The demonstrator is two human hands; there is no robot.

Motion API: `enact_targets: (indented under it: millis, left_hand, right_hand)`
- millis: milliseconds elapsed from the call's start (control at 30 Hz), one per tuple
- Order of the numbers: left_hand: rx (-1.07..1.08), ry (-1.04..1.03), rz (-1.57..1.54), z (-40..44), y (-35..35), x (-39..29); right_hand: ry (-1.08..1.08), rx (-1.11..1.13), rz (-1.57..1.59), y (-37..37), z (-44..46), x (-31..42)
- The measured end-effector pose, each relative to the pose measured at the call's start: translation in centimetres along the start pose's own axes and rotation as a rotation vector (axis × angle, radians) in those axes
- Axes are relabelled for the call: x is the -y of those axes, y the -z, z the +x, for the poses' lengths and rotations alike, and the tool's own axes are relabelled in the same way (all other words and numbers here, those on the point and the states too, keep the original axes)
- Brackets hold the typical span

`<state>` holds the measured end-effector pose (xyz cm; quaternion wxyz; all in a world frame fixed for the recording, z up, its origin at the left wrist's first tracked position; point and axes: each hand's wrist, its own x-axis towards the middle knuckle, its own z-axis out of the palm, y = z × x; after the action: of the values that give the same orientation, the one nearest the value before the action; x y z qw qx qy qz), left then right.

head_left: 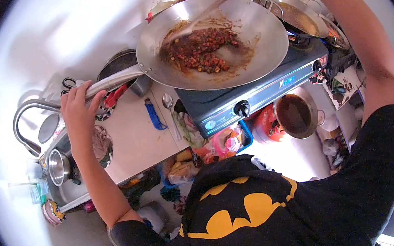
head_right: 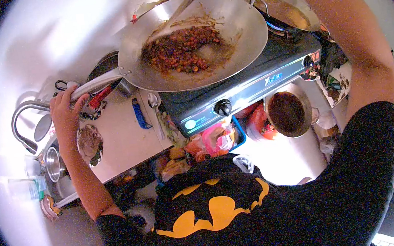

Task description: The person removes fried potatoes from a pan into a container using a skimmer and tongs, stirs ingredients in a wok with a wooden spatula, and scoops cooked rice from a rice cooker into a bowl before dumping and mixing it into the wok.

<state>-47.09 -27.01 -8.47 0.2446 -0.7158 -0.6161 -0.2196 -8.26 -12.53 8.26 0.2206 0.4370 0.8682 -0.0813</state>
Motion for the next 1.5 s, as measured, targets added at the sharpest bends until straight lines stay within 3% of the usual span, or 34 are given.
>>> enact_targets:
  millis: [33, 100, 167, 233, 267, 333, 400, 467, 567, 767, 967, 1067, 1167, 1267, 1367, 1467, 1500]
  left_hand:
    - [0.011, 0.010, 0.007, 0.0, 0.1, -0.2]
    - [0.007, 0.020, 0.007, -0.1, 0.1, -0.2]
    - [-0.015, 0.001, 0.001, -0.1, 0.0, -0.1]
    - [0.005, 0.014, 0.021, 0.0, 0.1, -0.1]
    - [0.014, 0.022, 0.029, 0.0, 0.0, -0.2]
    - [0.006, 0.013, 0.022, 0.0, -0.1, -0.1]
    - [0.006, 0.014, 0.023, 0.0, 0.0, -0.1]
    - [0.016, 0.022, 0.024, 0.1, 0.1, -0.3]
    - [-0.001, 0.010, -0.004, 0.0, 0.0, -0.3]
    - [-0.006, -0.006, 0.030, -0.1, -0.4, 0.3]
    - [-0.020, -0.012, 0.022, -0.2, -0.6, 0.3]
    - [-0.004, -0.001, 0.039, -0.1, -0.3, 0.2]
    - [-0.006, 0.004, 0.029, -0.1, -0.3, 0.0]
    - [0.007, 0.019, 0.033, -0.1, -0.2, -0.1]
    - [-0.024, -0.027, 0.049, -0.1, -0.5, 0.4]
    - [0.031, 0.046, 0.040, -0.2, -0.2, -0.2]
    - [0.029, 0.049, 0.039, -0.2, -0.1, -0.3]
  right_hand:
    - [0.088, -0.032, -0.093, -0.6, -1.1, 0.3]
    - [0.002, -0.017, -0.123, -1.1, -5.4, 4.1]
    - [-0.304, 0.016, -0.163, -1.2, -9.5, 7.8]
    - [-0.194, -0.254, -0.473, -3.1, -11.9, 5.9]
    - [0.061, -0.508, -0.666, -4.7, -13.6, 3.8]
    - [-0.165, -0.386, -0.500, -5.5, -15.8, 4.6]
    - [-0.226, -0.322, -0.432, -5.9, -15.9, 5.3]
    - [-0.134, -0.309, -0.461, -7.5, -13.9, 6.2]
    - [-0.236, -0.453, -0.479, -10.8, -8.6, 4.9]
    - [-0.089, -0.671, -0.506, -9.7, -6.7, 2.6]
    - [-0.292, -0.352, -0.377, -10.1, -5.4, 4.8]
    - [-0.075, -0.433, -0.451, -8.4, -9.5, 3.5]
    - [-0.193, -0.391, -0.492, -7.3, -9.7, 3.5]
    - [-0.193, -0.593, -0.350, -8.6, -5.7, 1.6]
    - [-0.152, -0.568, -0.416, -9.7, -3.4, 1.6]
    - [-0.281, -0.289, -0.438, -8.3, -6.4, 3.6]
    - [-0.224, -0.309, -0.415, -8.1, -7.6, 3.2]
